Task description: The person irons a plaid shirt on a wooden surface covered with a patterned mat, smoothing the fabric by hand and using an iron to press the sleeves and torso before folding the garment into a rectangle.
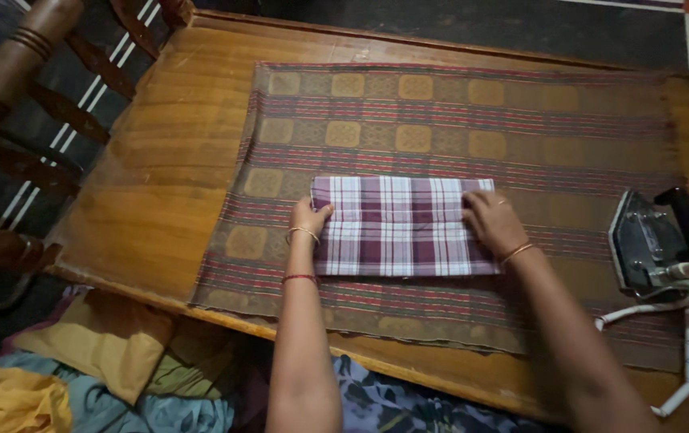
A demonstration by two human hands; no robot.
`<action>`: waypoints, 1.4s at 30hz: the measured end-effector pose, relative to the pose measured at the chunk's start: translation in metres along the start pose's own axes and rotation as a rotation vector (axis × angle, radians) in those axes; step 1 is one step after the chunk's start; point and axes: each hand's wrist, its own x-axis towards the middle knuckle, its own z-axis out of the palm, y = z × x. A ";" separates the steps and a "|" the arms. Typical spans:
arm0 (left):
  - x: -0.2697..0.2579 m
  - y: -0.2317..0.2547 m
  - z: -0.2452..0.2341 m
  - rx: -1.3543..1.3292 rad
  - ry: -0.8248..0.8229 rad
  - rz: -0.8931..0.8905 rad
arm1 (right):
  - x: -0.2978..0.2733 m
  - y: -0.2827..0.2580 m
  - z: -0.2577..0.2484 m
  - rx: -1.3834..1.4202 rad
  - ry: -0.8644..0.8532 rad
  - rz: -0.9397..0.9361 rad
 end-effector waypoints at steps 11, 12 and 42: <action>-0.019 0.028 0.002 0.175 0.083 0.065 | 0.002 0.000 -0.007 -0.190 -0.153 0.030; -0.021 0.031 0.000 0.152 0.089 0.040 | 0.000 0.004 -0.003 -0.189 -0.175 0.038; -0.174 0.166 0.122 0.832 -0.573 0.525 | -0.120 0.035 0.019 -0.361 0.063 -0.308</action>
